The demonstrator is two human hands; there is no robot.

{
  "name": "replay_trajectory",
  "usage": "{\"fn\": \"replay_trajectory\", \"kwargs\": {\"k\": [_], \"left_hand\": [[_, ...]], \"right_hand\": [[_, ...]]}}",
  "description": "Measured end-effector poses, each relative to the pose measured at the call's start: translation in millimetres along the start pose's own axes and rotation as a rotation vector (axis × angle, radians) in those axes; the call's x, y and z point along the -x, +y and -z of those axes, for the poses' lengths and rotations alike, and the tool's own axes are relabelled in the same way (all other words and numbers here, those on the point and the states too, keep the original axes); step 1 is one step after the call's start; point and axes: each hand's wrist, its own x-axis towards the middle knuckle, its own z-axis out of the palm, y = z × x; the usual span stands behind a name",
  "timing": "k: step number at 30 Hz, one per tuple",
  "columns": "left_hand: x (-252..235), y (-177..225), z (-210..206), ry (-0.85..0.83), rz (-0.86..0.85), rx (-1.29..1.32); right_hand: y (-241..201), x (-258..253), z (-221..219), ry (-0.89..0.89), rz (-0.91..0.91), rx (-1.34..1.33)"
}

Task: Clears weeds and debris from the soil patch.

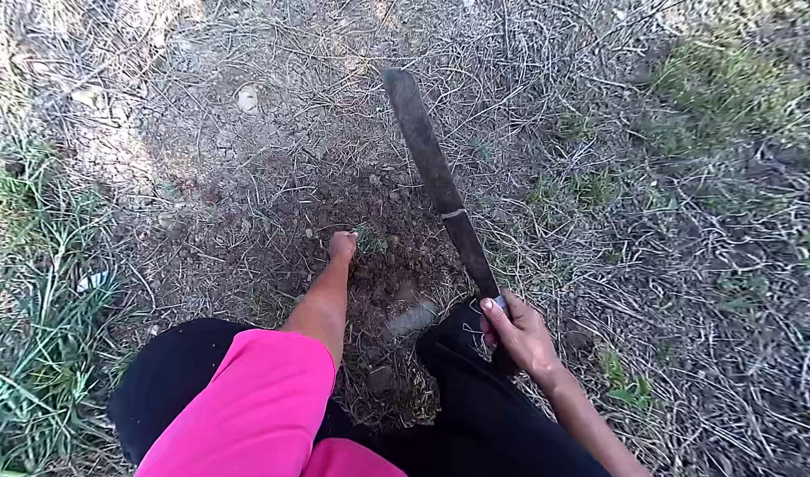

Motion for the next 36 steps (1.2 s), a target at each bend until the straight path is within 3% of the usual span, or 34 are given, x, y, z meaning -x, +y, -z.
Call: {"fn": "replay_trajectory", "kwargs": {"k": [2, 4, 5, 7, 8, 10, 13, 17, 21, 23, 25, 26, 28, 32, 36], "left_hand": [[0.5, -0.2, -0.5, 0.004, 0.001, 0.010], [1.8, 0.9, -1.7, 0.012, 0.013, 0.028], [2.5, 0.9, -2.7, 0.008, 0.021, 0.025], [4.5, 1.5, -3.4, -0.014, 0.035, 0.004], [5.7, 2.0, -3.9, -0.027, 0.037, -0.015], [10.4, 3.8, -2.9, -0.048, 0.032, -0.081], [16.0, 1.4, 0.5, -0.066, 0.042, -0.131], [12.4, -6.3, -0.8, -0.084, 0.055, -0.143], [18.2, -0.7, -2.0, -0.095, 0.081, -0.188], [22.6, 2.9, -0.3, -0.096, 0.089, -0.175], [23.2, 4.7, 0.5, -0.098, 0.086, -0.184], [23.0, 4.7, 0.3, -0.100, 0.077, -0.192], [22.2, 4.6, 0.6, -0.110, 0.057, -0.240], [20.8, -6.3, 0.0, -0.126, 0.058, -0.279], [26.1, -5.6, 0.2, -0.130, 0.093, -0.297]], "right_hand": [[7.0, -2.1, -1.7, 0.091, 0.166, 0.057], [32.0, -4.3, -3.0, 0.100, 0.214, 0.224], [42.3, -2.4, -2.2, 0.044, 0.136, 0.367], [43.3, -4.1, 0.9, -0.244, -0.235, 0.666], [44.0, -9.5, -1.3, -0.365, -0.410, 0.733], [54.1, -10.6, -5.8, -0.413, -0.509, 0.665], [47.7, -1.1, -1.5, -0.332, -0.420, 0.442], [15.6, 12.4, 9.3, -0.127, -0.099, 0.132], [27.3, 11.1, 4.3, 0.038, 0.202, 0.175], [48.7, 12.7, 1.3, 0.002, 0.127, 0.396], [49.8, 9.7, 4.0, -0.252, -0.228, 0.661], [49.7, 3.2, 2.8, -0.369, -0.408, 0.718], [55.0, -2.0, 1.7, -0.426, -0.518, 0.668], [36.0, 8.5, 10.0, -0.301, -0.410, 0.418], [7.6, 25.6, 9.9, -0.085, -0.032, 0.142]]}}
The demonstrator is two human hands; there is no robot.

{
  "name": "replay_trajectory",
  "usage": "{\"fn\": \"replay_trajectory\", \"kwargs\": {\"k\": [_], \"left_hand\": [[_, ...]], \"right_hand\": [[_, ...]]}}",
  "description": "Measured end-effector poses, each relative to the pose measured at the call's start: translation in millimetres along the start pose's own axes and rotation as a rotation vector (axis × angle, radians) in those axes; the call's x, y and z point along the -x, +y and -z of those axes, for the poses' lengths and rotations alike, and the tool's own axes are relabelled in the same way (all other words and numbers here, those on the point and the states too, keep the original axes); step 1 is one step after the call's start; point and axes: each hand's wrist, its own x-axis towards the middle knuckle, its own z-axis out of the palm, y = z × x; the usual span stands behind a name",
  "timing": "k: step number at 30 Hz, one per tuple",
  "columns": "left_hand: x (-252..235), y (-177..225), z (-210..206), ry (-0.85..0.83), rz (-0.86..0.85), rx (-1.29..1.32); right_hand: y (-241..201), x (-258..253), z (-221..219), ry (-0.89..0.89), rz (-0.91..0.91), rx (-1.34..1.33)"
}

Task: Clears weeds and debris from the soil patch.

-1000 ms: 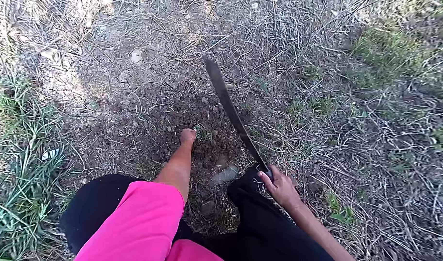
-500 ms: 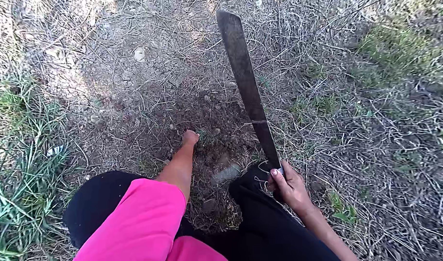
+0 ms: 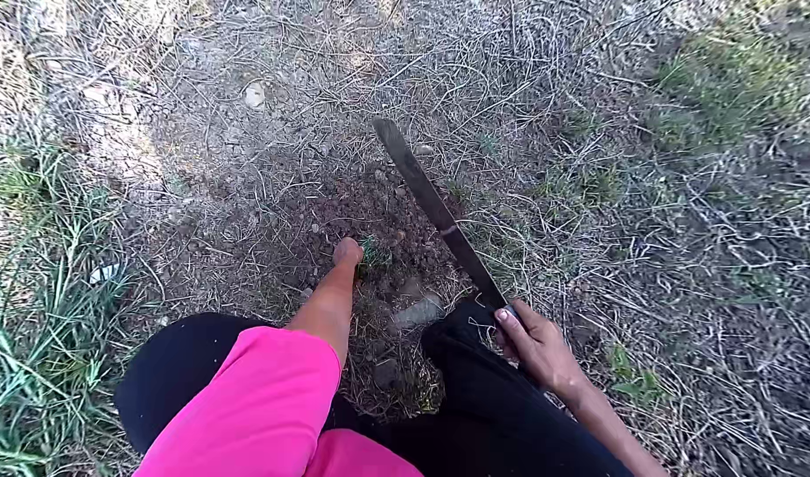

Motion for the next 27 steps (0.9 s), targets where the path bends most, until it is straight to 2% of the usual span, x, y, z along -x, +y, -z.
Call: {"fn": "replay_trajectory", "kwargs": {"k": [2, 4, 5, 6, 8, 9, 12, 14, 17, 19, 21, 24, 27], "left_hand": [[4.6, 4.0, 0.9, 0.006, 0.022, -0.004], [6.8, 6.2, 1.1, 0.010, 0.028, -0.002], [6.9, 6.7, 1.2, 0.010, 0.028, -0.002], [6.7, 7.2, 1.5, 0.008, 0.029, -0.003], [6.7, 9.3, 2.7, 0.000, 0.019, -0.027], [8.2, 10.8, 2.9, 0.000, 0.010, -0.041], [14.1, 21.1, 4.5, 0.009, -0.025, -0.148], [16.2, 28.0, 7.3, -0.014, -0.077, -0.244], [19.0, 57.6, 26.8, -0.041, -0.218, -0.251], [24.3, 79.0, 41.7, 0.032, -0.336, -0.228], [26.2, 92.0, 52.1, 0.108, -0.429, -0.245], [18.8, 85.1, 56.8, 0.118, -0.451, -0.333], [4.4, 48.8, 46.3, 0.122, -0.364, -0.386]], "right_hand": [[5.7, -1.0, -5.8, 0.082, 0.194, -0.035], [29.5, -5.6, -12.8, 0.119, 0.276, 0.091], [40.6, -5.9, -13.6, 0.084, 0.222, 0.227], [44.5, -5.2, -11.5, -0.023, 0.088, 0.388], [34.1, -16.1, -10.5, -0.359, -0.351, 0.638], [36.7, -20.8, -15.7, -0.432, -0.460, 0.655], [42.9, -17.4, -16.2, -0.396, -0.469, 0.495], [42.1, -12.1, -10.1, -0.348, -0.438, 0.319], [37.5, -2.5, 1.3, -0.234, -0.382, 0.067], [25.8, 0.0, 12.3, -0.151, -0.328, -0.040], [13.3, 1.9, 21.3, -0.041, -0.200, -0.100], [2.7, -1.8, 20.3, 0.124, 0.046, -0.235], [11.3, -18.3, -0.5, 0.175, 0.226, -0.272]]}}
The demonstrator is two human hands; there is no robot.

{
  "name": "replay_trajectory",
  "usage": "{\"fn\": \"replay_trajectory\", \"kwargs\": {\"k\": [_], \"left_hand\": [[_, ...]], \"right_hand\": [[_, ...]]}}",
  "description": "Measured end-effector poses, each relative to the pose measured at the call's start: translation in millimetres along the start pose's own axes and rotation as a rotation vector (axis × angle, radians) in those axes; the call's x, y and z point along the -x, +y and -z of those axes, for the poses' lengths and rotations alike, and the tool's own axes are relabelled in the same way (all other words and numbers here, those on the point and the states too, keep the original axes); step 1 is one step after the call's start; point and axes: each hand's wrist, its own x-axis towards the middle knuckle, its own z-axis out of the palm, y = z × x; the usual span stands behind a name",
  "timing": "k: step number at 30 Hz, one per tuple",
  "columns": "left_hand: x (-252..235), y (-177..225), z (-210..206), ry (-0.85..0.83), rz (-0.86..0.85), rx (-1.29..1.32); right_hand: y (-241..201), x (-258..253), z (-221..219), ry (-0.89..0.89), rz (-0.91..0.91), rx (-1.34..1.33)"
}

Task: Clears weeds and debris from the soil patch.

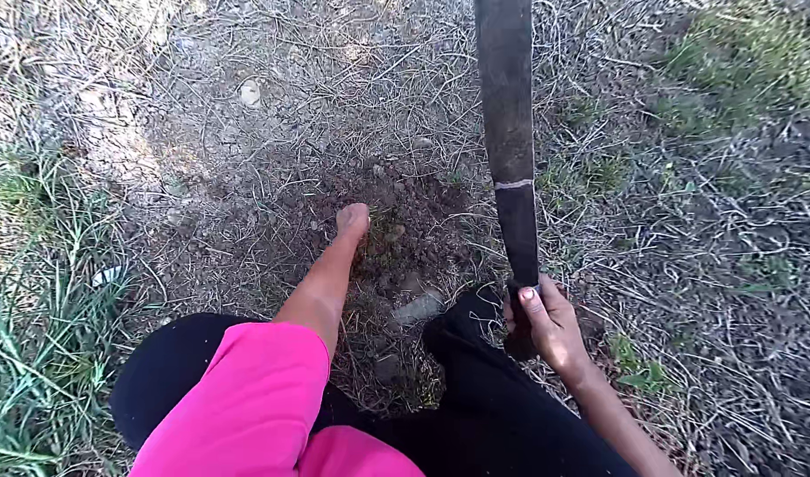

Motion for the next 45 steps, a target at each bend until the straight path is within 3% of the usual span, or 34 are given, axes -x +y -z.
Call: {"fn": "replay_trajectory", "kwargs": {"k": [2, 5, 7, 12, 16, 19, 21, 24, 28, 31, 33, 35, 38, 40, 42, 45], "left_hand": [[5.7, -20.4, -18.6, 0.002, 0.076, 0.022], [12.3, -39.7, -33.0, -0.010, 0.188, 0.167], [11.6, -45.7, -35.4, -0.008, 0.242, 0.258], [9.0, -46.5, -31.4, -0.030, 0.294, 0.268], [8.8, -44.8, -38.2, -0.026, 0.340, 0.333], [13.0, -37.7, -42.4, -0.029, 0.401, 0.335], [16.8, -33.1, -41.5, -0.027, 0.411, 0.333], [15.7, -33.6, -43.0, -0.049, 0.385, 0.310], [9.0, -33.0, -38.7, -0.162, 0.302, 0.269], [-5.1, -29.7, -16.6, -0.175, 0.156, 0.417], [-9.4, -23.6, 12.6, -0.088, 0.070, 0.541], [-13.1, -25.3, 46.5, 0.117, 0.039, 0.675], [1.9, -37.4, 97.8, 0.656, 0.147, 0.900], [12.0, -45.9, 123.3, 1.019, 0.202, 1.197], [12.3, -57.8, 133.3, 1.107, 0.219, 1.519], [2.9, -61.5, 121.0, 0.970, 0.296, 1.555]], "right_hand": [[22.6, -5.1, -13.2, -0.063, -0.029, 0.174], [44.3, -15.4, -24.8, -0.419, -0.419, 0.529], [52.9, -21.8, -33.9, -0.571, -0.623, 0.591], [27.7, -9.3, -11.7, -0.419, -0.587, 0.358], [8.0, 0.9, -2.0, -0.186, -0.267, 0.082], [19.8, 0.0, -4.7, -0.151, -0.104, 0.190], [27.2, -1.7, -4.8, -0.283, -0.226, 0.445], [30.6, -16.8, -14.3, -0.597, -0.675, 0.655], [39.0, -13.6, -8.9, -0.566, -0.732, 0.562], [42.2, -4.3, 5.1, -0.483, -0.773, 0.337], [45.2, 4.7, 16.5, -0.414, -0.821, 0.177], [46.6, 12.2, 24.6, -0.370, -0.850, 0.059], [44.8, 22.9, 28.4, -0.302, -0.867, -0.067], [44.5, 31.5, 33.0, -0.247, -0.861, -0.212], [42.4, 43.0, 36.0, -0.178, -0.838, -0.346], [34.6, 58.8, 37.5, -0.013, -0.763, -0.411]]}}
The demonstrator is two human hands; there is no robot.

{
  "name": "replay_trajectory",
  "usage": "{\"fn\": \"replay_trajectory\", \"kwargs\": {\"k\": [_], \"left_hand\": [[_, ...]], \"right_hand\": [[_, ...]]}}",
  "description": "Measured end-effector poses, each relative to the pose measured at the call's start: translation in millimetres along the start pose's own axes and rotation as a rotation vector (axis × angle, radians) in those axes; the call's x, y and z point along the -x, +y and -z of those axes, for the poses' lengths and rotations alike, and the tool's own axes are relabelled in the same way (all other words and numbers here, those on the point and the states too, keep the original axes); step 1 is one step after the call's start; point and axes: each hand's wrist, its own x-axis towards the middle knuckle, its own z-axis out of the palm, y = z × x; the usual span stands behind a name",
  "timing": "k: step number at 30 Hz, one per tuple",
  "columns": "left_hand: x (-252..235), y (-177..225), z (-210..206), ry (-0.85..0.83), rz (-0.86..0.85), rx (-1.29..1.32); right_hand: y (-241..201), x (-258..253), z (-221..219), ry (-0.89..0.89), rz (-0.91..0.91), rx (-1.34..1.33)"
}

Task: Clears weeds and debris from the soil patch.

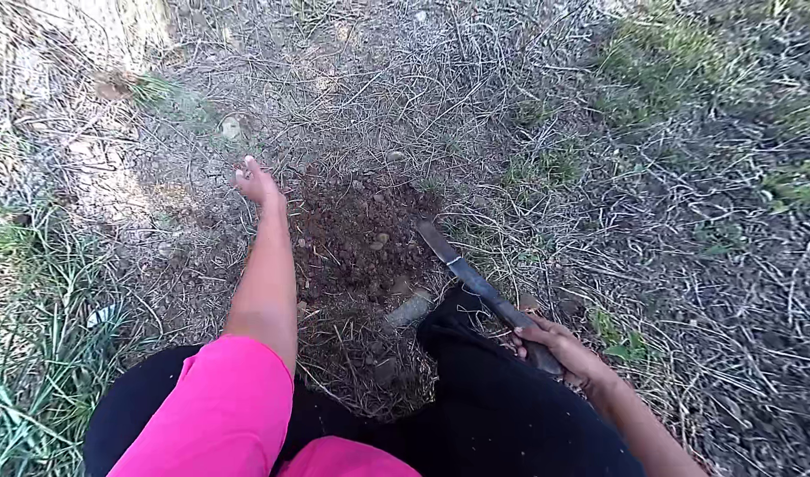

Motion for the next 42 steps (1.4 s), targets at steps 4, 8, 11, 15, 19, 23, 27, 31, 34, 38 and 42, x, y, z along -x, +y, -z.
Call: {"fn": "replay_trajectory", "kwargs": {"k": [4, 8, 11, 15, 19, 23, 27, 31, 34, 38, 42], "left_hand": [[33.4, -34.1, -12.7, -0.189, 0.127, -0.100], [45.3, -59.9, -14.6, -0.265, 0.206, -0.206], [45.0, -68.5, -14.9, -0.278, 0.224, -0.250], [51.6, -76.0, -26.2, -0.330, 0.223, -0.292], [72.8, -92.9, -45.0, -0.480, 0.163, -0.413], [99.0, -92.2, -67.7, -0.689, 0.076, -0.555], [104.8, -101.6, -84.8, -0.869, -0.011, -0.653], [102.0, -106.2, -86.5, -0.855, 0.036, -0.629], [91.1, -108.5, -86.1, -0.833, 0.056, -0.607], [79.6, -119.4, -77.9, -0.754, 0.102, -0.603], [92.1, -134.7, -81.0, -0.738, 0.131, -0.617]], "right_hand": [[2.1, 43.3, 9.5, 0.130, 0.120, 0.009], [6.2, 106.0, 43.1, 0.208, 0.202, 0.085], [4.3, 131.4, 69.9, 0.237, 0.221, 0.145], [-14.9, 65.0, 67.1, 0.289, 0.153, 0.152], [-26.3, -110.7, 15.0, 0.278, 0.081, 0.303], [-19.1, -164.7, -29.2, 0.279, 0.143, 0.437], [-23.7, -147.2, -22.4, 0.277, 0.156, 0.533], [-45.6, -70.1, 4.7, 0.267, 0.206, 0.547], [-43.5, 19.5, 42.7, 0.258, 0.250, 0.365], [-39.0, 101.9, 74.9, 0.273, 0.240, 0.273], [-50.9, 39.5, 69.7, 0.244, 0.073, 0.248]]}}
